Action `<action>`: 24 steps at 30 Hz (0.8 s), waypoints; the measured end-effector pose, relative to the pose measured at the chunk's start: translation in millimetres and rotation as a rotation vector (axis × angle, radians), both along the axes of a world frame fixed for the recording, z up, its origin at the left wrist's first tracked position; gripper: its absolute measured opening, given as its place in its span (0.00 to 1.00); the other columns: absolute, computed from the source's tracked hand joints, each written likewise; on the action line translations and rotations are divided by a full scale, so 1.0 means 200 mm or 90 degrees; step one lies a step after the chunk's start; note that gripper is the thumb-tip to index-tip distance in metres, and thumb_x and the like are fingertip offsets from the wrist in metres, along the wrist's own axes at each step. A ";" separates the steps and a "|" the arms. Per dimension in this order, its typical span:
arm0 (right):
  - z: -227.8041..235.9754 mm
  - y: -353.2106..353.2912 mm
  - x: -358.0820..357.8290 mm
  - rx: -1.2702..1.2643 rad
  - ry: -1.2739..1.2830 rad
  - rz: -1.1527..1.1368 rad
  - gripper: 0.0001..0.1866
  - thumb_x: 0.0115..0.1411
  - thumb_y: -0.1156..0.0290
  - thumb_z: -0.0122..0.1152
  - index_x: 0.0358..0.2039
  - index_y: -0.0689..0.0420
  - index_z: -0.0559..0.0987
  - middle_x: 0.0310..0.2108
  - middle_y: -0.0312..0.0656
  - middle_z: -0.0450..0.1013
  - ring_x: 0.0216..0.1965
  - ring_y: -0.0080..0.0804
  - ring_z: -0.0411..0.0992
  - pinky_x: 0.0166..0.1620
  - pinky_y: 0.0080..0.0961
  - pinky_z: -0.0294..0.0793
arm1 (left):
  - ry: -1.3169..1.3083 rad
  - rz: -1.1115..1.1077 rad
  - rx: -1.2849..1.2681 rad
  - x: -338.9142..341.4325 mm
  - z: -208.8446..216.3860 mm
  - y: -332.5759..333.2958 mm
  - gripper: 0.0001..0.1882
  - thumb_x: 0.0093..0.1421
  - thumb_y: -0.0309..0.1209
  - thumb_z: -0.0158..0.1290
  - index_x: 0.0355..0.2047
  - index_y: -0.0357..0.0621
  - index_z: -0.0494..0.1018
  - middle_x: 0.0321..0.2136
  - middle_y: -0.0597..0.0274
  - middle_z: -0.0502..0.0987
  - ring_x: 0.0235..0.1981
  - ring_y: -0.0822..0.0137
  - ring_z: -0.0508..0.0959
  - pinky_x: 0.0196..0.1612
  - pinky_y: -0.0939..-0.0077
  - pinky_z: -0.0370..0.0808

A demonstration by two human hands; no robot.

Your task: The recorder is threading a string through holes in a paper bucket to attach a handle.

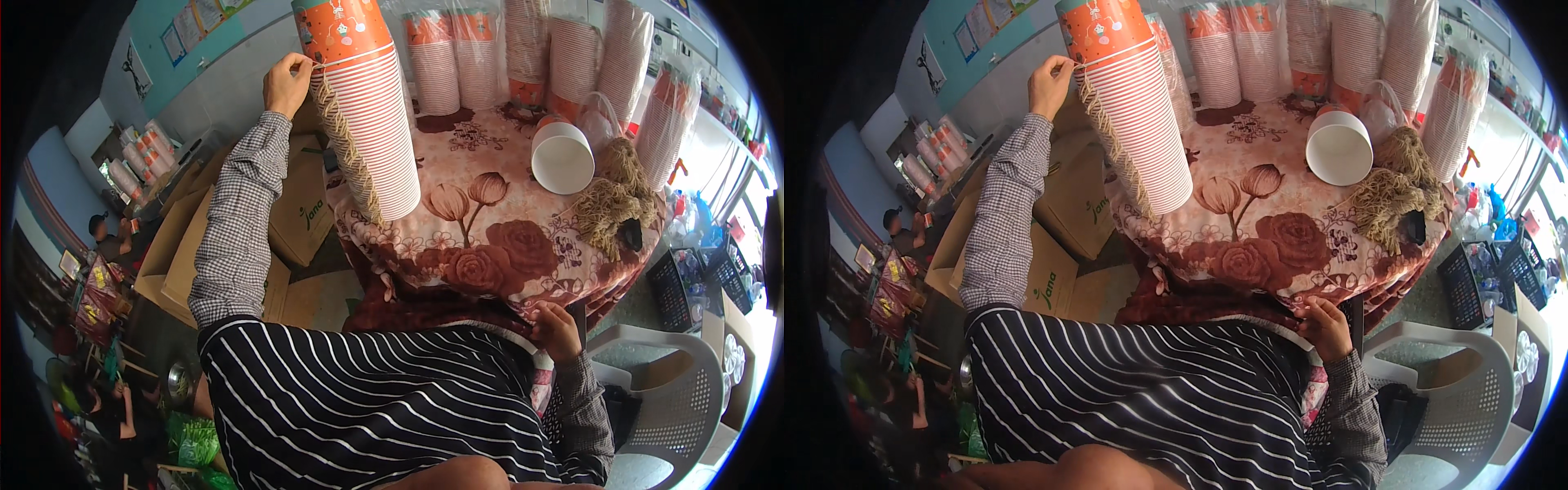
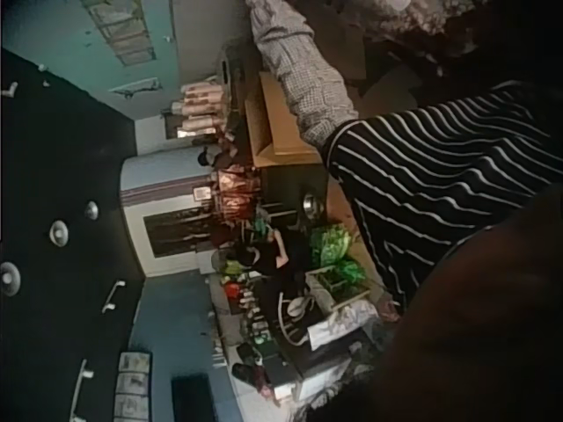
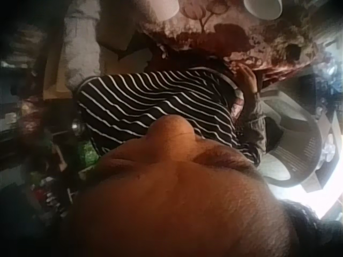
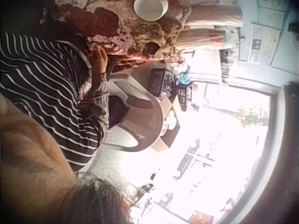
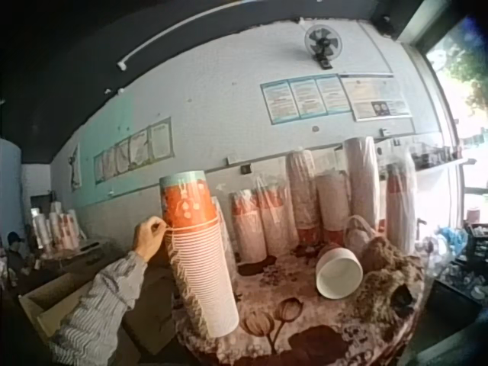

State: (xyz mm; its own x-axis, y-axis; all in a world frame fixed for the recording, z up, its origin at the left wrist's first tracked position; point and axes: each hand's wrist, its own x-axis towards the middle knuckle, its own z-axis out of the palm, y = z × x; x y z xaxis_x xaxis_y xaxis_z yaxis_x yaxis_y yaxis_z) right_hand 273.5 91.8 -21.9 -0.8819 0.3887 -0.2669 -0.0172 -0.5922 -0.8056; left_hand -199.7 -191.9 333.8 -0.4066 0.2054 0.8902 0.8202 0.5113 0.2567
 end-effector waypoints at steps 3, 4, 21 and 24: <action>0.01 0.00 0.00 0.004 -0.003 0.002 0.10 0.67 0.68 0.49 0.46 0.56 0.72 0.33 0.40 0.78 0.24 0.23 0.75 0.29 0.21 0.78 | 0.013 0.010 -0.002 -0.01 -0.01 -0.02 0.12 0.58 0.37 0.53 0.33 0.42 0.77 0.31 0.58 0.81 0.35 0.59 0.80 0.40 0.68 0.74; 0.01 -0.01 0.00 0.005 -0.004 0.003 0.10 0.67 0.68 0.49 0.46 0.56 0.72 0.33 0.40 0.78 0.24 0.23 0.75 0.29 0.21 0.78 | 0.014 0.008 0.000 -0.01 -0.01 -0.03 0.12 0.58 0.37 0.53 0.33 0.42 0.77 0.31 0.58 0.81 0.35 0.59 0.80 0.40 0.68 0.74; 0.01 0.00 0.00 0.009 0.003 -0.001 0.10 0.66 0.68 0.50 0.46 0.56 0.72 0.34 0.40 0.78 0.25 0.24 0.75 0.30 0.23 0.79 | 0.038 0.015 0.084 -0.04 0.13 -0.06 0.16 0.59 0.42 0.53 0.35 0.42 0.77 0.32 0.58 0.81 0.38 0.61 0.79 0.43 0.70 0.73; 0.02 -0.01 -0.01 0.013 0.003 0.022 0.10 0.66 0.68 0.50 0.46 0.56 0.72 0.33 0.40 0.78 0.25 0.24 0.75 0.30 0.23 0.79 | 0.213 -0.047 0.031 -0.05 0.34 -0.09 0.25 0.57 0.51 0.54 0.48 0.48 0.73 0.49 0.53 0.72 0.54 0.56 0.71 0.54 0.64 0.68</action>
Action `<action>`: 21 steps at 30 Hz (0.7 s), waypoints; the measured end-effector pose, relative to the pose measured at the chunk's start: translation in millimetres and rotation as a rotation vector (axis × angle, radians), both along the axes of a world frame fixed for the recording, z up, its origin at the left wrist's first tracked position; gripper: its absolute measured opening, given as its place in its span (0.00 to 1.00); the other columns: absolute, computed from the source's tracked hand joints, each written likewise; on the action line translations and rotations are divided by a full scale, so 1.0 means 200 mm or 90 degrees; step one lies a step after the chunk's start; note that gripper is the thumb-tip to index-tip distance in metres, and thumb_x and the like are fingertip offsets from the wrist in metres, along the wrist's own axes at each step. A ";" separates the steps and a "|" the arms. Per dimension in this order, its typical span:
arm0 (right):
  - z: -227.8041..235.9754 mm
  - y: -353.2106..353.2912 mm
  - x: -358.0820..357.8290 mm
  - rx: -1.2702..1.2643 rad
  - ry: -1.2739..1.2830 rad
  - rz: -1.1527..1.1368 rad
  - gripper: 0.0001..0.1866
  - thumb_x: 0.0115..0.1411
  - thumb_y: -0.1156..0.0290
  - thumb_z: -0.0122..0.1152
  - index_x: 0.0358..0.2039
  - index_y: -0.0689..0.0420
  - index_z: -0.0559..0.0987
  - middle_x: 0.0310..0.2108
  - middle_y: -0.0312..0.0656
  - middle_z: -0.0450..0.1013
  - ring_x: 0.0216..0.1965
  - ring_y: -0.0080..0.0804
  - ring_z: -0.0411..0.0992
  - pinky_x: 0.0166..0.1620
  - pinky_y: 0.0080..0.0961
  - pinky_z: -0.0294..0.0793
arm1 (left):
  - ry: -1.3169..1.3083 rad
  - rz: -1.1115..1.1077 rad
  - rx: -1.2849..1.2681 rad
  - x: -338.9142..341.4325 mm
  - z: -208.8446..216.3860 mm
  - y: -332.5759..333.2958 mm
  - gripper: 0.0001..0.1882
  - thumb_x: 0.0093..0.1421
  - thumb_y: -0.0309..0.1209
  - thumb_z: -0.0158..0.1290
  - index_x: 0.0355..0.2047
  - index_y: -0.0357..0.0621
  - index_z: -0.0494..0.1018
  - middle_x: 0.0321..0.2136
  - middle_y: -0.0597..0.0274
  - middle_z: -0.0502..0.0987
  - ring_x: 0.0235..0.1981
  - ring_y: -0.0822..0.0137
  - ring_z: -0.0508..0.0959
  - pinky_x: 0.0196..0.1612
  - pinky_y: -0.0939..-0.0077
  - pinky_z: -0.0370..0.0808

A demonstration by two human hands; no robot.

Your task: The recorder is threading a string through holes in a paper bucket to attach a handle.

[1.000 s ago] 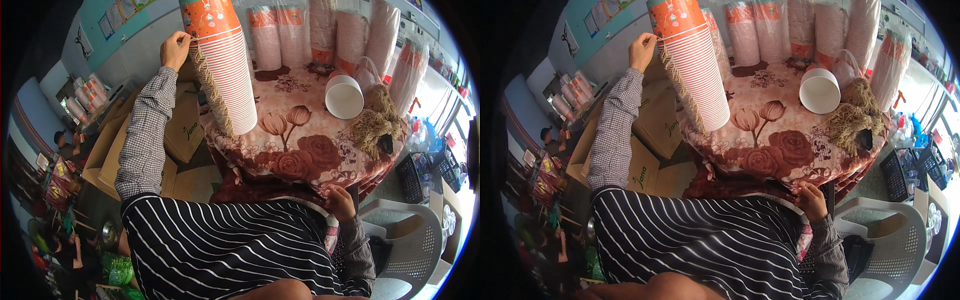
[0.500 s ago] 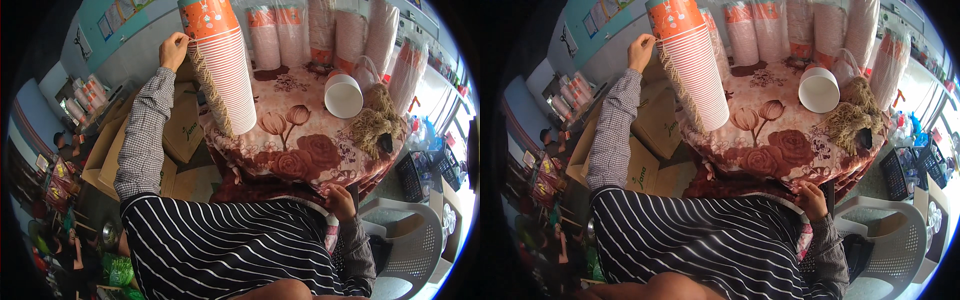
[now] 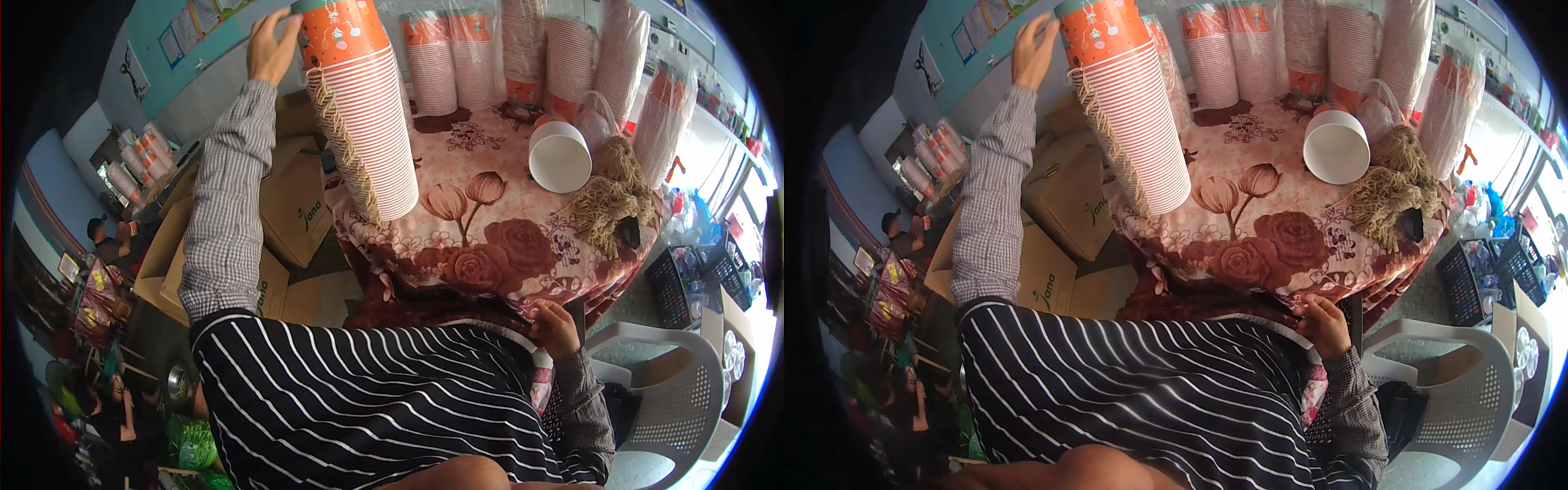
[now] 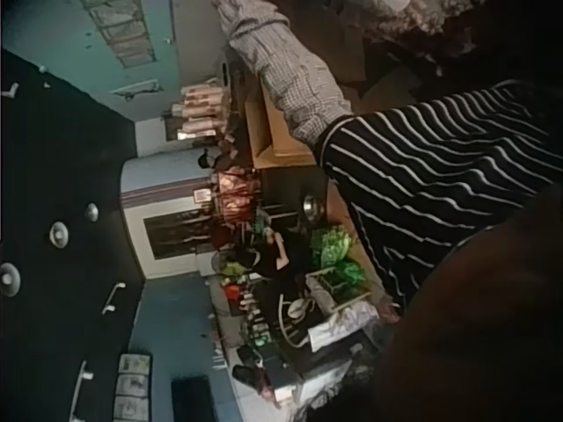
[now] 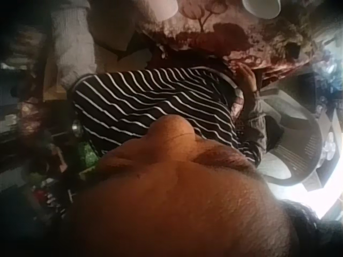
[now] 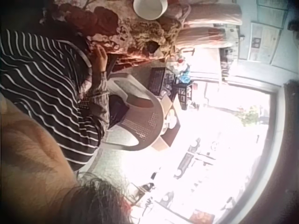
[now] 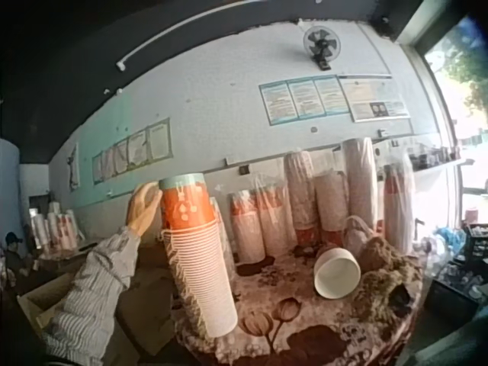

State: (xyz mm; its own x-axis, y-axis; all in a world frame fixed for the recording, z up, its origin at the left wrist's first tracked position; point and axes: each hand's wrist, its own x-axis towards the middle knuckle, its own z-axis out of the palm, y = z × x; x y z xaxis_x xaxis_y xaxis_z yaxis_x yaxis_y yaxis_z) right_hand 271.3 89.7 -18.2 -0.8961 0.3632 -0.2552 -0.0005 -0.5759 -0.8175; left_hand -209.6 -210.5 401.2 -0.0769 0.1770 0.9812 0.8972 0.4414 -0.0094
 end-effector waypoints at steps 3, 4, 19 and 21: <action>-0.02 -0.02 0.02 -0.014 -0.004 -0.017 0.10 0.66 0.68 0.50 0.45 0.57 0.72 0.33 0.41 0.78 0.25 0.24 0.75 0.30 0.22 0.79 | -0.095 -0.059 -0.124 0.19 0.11 0.30 0.24 0.66 0.40 0.46 0.59 0.43 0.66 0.59 0.48 0.64 0.61 0.55 0.64 0.62 0.65 0.61; -0.03 -0.02 0.01 -0.010 -0.001 -0.011 0.10 0.66 0.67 0.50 0.45 0.57 0.72 0.33 0.41 0.78 0.25 0.23 0.74 0.30 0.22 0.78 | -0.135 -0.065 -0.156 0.21 0.13 0.32 0.27 0.65 0.43 0.44 0.60 0.42 0.63 0.61 0.47 0.61 0.63 0.51 0.60 0.64 0.64 0.57; -0.01 -0.02 0.00 0.004 0.018 0.023 0.11 0.67 0.66 0.50 0.45 0.58 0.72 0.32 0.41 0.77 0.25 0.23 0.74 0.31 0.19 0.76 | -0.208 0.069 -0.215 0.26 0.12 0.31 0.32 0.62 0.50 0.47 0.62 0.48 0.61 0.62 0.50 0.61 0.62 0.52 0.62 0.63 0.63 0.60; 0.00 -0.03 0.00 0.002 0.021 0.027 0.11 0.67 0.66 0.51 0.45 0.58 0.71 0.32 0.41 0.77 0.25 0.23 0.73 0.31 0.20 0.76 | -0.191 0.095 -0.221 0.27 0.12 0.28 0.32 0.62 0.50 0.48 0.62 0.48 0.61 0.61 0.51 0.62 0.62 0.52 0.63 0.63 0.63 0.60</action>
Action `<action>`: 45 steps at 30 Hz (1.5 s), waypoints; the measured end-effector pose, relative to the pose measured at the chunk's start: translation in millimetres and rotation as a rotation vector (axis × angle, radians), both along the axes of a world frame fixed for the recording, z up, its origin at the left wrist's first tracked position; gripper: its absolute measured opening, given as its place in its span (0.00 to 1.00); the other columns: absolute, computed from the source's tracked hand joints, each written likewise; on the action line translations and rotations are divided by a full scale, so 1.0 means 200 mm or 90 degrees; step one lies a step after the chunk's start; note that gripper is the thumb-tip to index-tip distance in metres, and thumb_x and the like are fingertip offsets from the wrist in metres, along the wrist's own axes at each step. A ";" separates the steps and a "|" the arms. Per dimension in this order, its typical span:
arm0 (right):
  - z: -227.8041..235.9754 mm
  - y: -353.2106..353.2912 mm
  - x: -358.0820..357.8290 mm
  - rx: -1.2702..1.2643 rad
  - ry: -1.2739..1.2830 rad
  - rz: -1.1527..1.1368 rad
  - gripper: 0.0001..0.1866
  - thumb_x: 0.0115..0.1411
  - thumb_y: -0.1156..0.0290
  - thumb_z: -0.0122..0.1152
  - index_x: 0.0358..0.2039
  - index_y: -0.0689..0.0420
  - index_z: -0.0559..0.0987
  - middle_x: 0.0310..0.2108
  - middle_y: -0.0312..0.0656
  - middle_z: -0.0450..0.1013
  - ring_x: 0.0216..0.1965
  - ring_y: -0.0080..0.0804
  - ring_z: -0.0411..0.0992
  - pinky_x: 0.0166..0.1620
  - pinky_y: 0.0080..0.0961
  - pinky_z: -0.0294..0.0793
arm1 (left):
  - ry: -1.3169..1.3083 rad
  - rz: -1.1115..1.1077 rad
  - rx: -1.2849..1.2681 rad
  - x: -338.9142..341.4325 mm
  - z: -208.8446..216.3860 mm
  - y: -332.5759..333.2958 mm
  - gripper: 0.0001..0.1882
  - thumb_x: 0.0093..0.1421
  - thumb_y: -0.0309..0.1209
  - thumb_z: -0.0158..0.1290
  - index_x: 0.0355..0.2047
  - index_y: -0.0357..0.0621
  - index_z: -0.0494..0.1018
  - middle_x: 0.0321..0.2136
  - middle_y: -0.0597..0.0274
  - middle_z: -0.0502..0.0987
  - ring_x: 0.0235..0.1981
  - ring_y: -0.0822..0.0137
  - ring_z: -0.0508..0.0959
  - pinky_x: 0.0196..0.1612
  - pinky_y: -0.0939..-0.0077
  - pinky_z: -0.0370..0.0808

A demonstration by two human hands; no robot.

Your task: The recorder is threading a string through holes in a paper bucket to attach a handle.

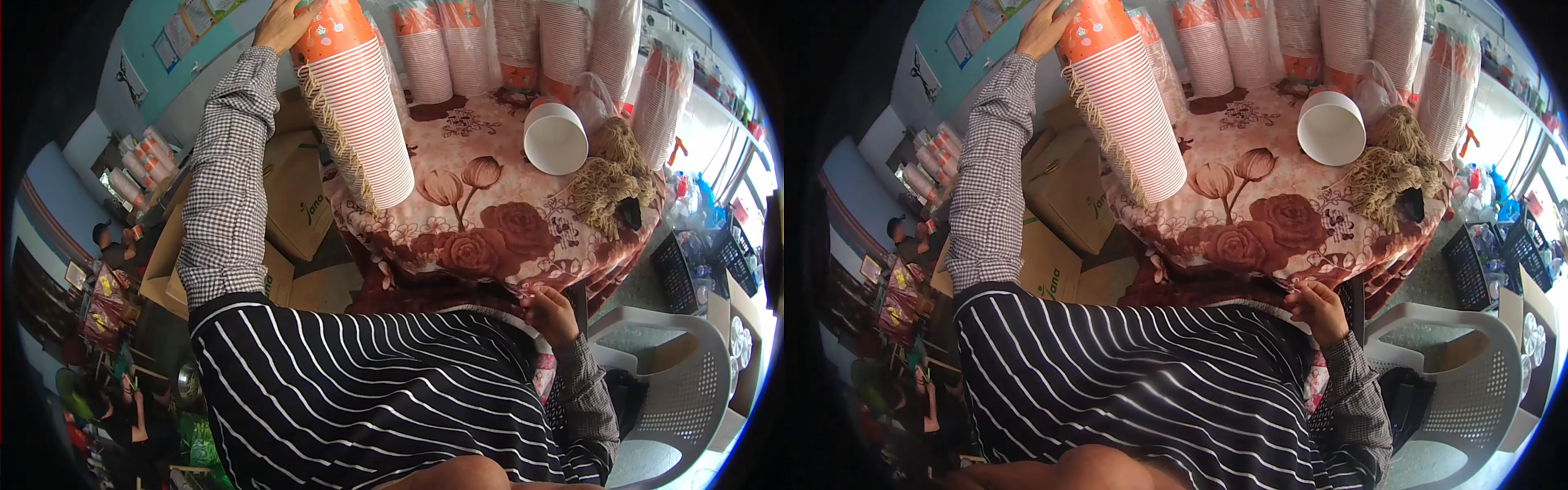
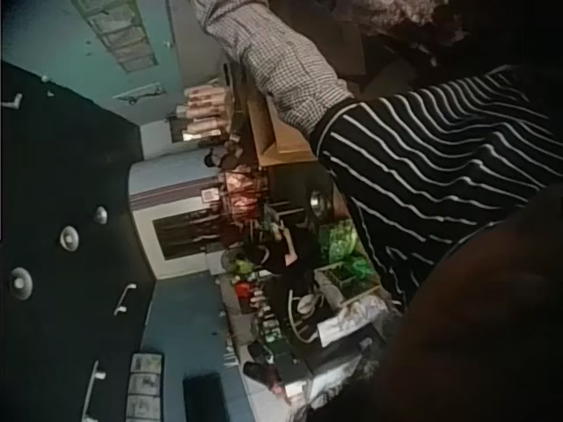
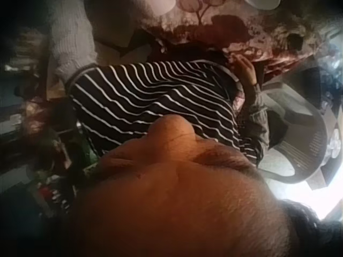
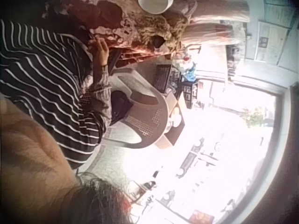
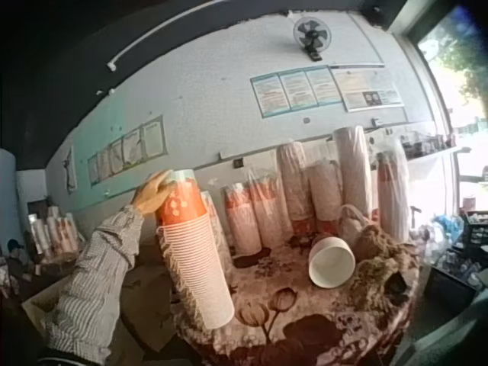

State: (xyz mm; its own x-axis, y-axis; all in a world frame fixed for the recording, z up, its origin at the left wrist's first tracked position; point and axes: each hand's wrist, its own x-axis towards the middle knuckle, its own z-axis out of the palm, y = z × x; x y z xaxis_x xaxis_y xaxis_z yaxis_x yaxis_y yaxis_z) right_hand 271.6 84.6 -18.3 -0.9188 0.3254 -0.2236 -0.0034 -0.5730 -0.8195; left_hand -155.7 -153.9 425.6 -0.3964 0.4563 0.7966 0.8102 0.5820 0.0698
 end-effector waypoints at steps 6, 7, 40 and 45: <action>0.00 -0.01 0.02 -0.005 0.002 -0.004 0.11 0.67 0.66 0.50 0.46 0.58 0.72 0.32 0.41 0.77 0.25 0.24 0.73 0.31 0.19 0.76 | -0.003 -0.022 0.006 0.00 -0.02 0.05 0.33 0.61 0.51 0.49 0.62 0.48 0.61 0.62 0.52 0.61 0.62 0.53 0.63 0.62 0.63 0.61; -0.01 -0.01 0.03 -0.008 0.001 -0.011 0.11 0.67 0.66 0.51 0.46 0.58 0.72 0.32 0.40 0.77 0.25 0.24 0.73 0.31 0.19 0.76 | -0.023 -0.016 0.003 0.03 -0.03 0.11 0.33 0.61 0.50 0.49 0.62 0.49 0.61 0.63 0.53 0.60 0.63 0.54 0.62 0.63 0.64 0.60; 0.22 0.50 -0.32 0.318 -0.017 -0.204 0.10 0.65 0.71 0.52 0.43 0.63 0.74 0.30 0.40 0.76 0.24 0.23 0.73 0.28 0.19 0.74 | -0.109 -0.474 -0.212 0.45 -1.87 0.31 0.11 0.55 0.26 0.57 0.40 0.39 0.76 0.46 0.56 0.73 0.56 0.54 0.70 0.55 0.63 0.70; 0.16 0.75 -0.55 0.583 -0.082 -0.282 0.09 0.62 0.73 0.55 0.42 0.61 0.76 0.30 0.38 0.76 0.25 0.22 0.73 0.29 0.20 0.75 | -0.213 -0.509 -0.131 0.41 -1.97 0.52 0.10 0.57 0.25 0.54 0.39 0.35 0.75 0.42 0.54 0.76 0.49 0.54 0.75 0.50 0.65 0.74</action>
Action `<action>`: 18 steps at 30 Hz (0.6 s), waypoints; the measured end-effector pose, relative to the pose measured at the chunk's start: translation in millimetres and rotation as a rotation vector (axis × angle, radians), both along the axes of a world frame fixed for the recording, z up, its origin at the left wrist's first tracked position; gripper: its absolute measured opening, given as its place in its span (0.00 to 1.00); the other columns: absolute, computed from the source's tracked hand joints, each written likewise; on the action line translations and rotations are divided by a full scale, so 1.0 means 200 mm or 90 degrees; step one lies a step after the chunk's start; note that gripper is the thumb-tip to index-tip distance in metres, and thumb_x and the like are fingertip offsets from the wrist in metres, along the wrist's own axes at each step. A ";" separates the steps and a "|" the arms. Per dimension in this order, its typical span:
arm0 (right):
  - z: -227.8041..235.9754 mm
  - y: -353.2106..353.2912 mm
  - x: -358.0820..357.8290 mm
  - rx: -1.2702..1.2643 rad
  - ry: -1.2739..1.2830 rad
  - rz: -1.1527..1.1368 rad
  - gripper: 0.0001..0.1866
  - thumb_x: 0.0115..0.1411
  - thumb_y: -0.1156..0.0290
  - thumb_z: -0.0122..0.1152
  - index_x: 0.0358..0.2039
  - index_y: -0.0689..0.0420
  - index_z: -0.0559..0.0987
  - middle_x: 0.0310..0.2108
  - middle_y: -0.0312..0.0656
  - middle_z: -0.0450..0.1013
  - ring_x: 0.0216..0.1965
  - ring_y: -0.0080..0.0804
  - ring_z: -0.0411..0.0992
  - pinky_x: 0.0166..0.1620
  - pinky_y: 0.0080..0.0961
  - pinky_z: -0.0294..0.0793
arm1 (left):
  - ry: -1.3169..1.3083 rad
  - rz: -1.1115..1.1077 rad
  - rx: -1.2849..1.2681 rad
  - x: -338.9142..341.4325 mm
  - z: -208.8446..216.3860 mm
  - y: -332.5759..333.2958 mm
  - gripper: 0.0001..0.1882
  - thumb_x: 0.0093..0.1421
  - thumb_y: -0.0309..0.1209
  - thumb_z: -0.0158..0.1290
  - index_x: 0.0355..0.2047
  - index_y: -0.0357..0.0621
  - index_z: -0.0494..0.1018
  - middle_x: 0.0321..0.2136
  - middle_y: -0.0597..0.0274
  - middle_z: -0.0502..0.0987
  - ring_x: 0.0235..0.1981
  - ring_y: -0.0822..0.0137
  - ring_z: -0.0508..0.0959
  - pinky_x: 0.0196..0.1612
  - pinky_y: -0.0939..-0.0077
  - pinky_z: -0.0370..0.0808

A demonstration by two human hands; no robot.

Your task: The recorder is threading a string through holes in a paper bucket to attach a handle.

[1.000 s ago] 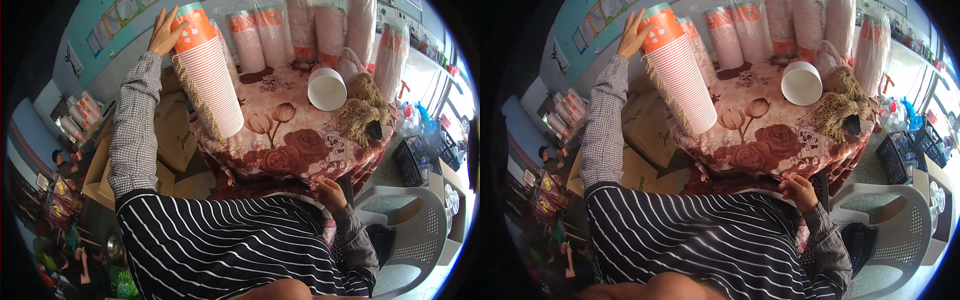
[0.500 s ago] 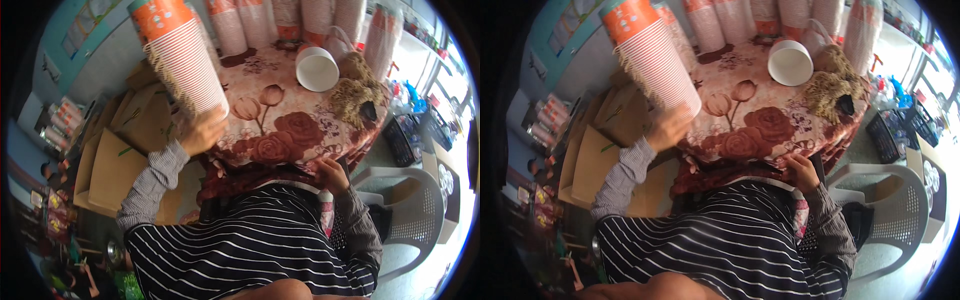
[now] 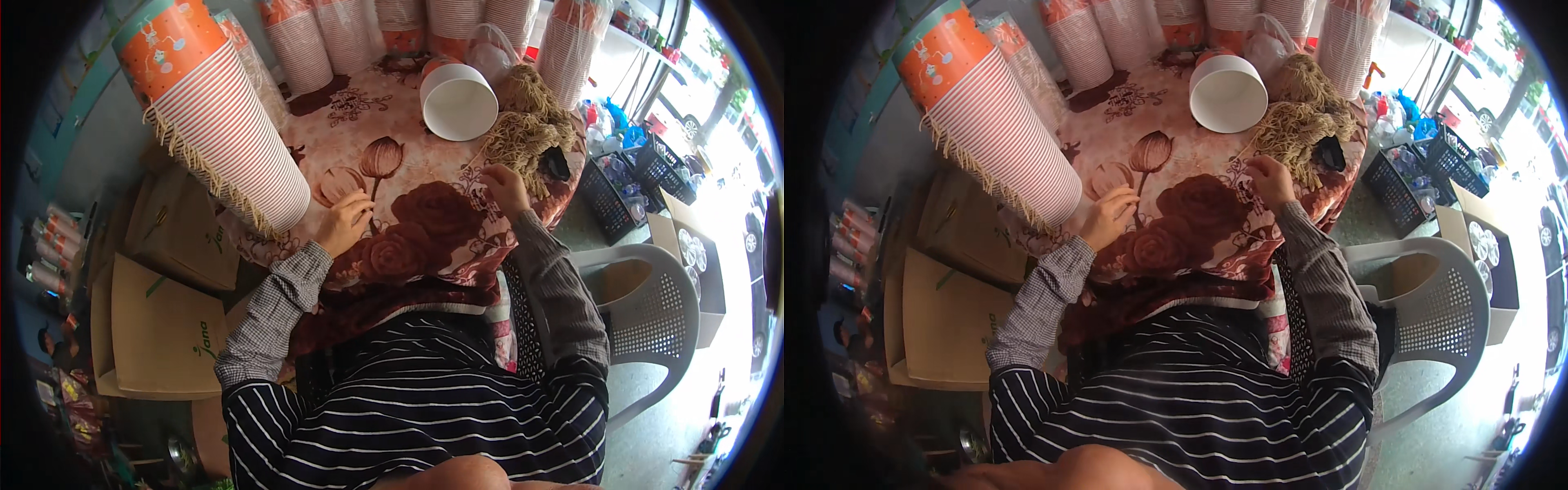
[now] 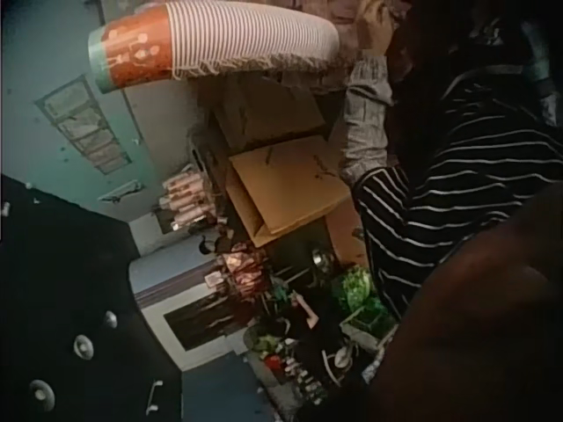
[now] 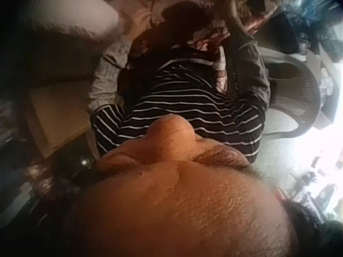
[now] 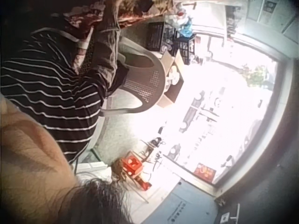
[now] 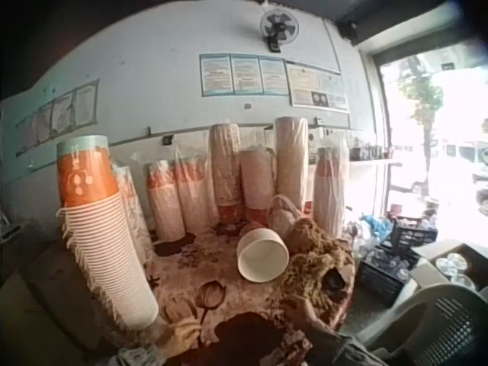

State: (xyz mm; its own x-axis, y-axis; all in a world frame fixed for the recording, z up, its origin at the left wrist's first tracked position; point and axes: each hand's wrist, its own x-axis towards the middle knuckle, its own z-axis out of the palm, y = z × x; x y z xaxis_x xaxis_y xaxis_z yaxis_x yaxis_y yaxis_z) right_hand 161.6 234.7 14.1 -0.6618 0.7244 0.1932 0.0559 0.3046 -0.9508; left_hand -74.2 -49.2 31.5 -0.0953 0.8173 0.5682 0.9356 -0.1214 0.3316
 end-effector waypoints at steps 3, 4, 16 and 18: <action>0.02 0.02 -0.13 0.329 -0.060 -0.005 0.10 0.57 0.73 0.59 0.40 0.59 0.78 0.31 0.41 0.76 0.29 0.31 0.75 0.34 0.28 0.75 | -0.148 0.015 -0.032 -0.02 -0.07 0.06 0.10 0.59 0.27 0.54 0.40 0.35 0.75 0.43 0.54 0.76 0.46 0.57 0.77 0.47 0.67 0.75; 0.03 0.03 -0.16 0.424 -0.087 0.011 0.10 0.56 0.72 0.60 0.39 0.58 0.79 0.33 0.42 0.75 0.30 0.35 0.75 0.36 0.31 0.75 | -0.151 0.015 -0.030 -0.03 -0.09 0.07 0.10 0.59 0.27 0.54 0.40 0.35 0.75 0.43 0.54 0.76 0.46 0.57 0.77 0.47 0.67 0.75; 0.00 0.00 -0.21 0.536 -0.189 0.061 0.07 0.57 0.70 0.58 0.36 0.56 0.79 0.35 0.43 0.74 0.38 0.41 0.75 0.40 0.33 0.73 | -0.299 0.062 -0.055 0.04 -0.07 0.09 0.10 0.62 0.30 0.52 0.40 0.36 0.76 0.39 0.55 0.78 0.38 0.62 0.79 0.40 0.73 0.75; 0.06 -0.23 -0.17 0.367 -0.092 0.139 0.06 0.58 0.71 0.58 0.36 0.57 0.78 0.31 0.44 0.75 0.33 0.38 0.75 0.37 0.29 0.74 | -0.403 0.029 -0.008 0.12 -0.08 0.07 0.13 0.65 0.35 0.51 0.41 0.38 0.76 0.34 0.56 0.80 0.35 0.67 0.79 0.36 0.74 0.74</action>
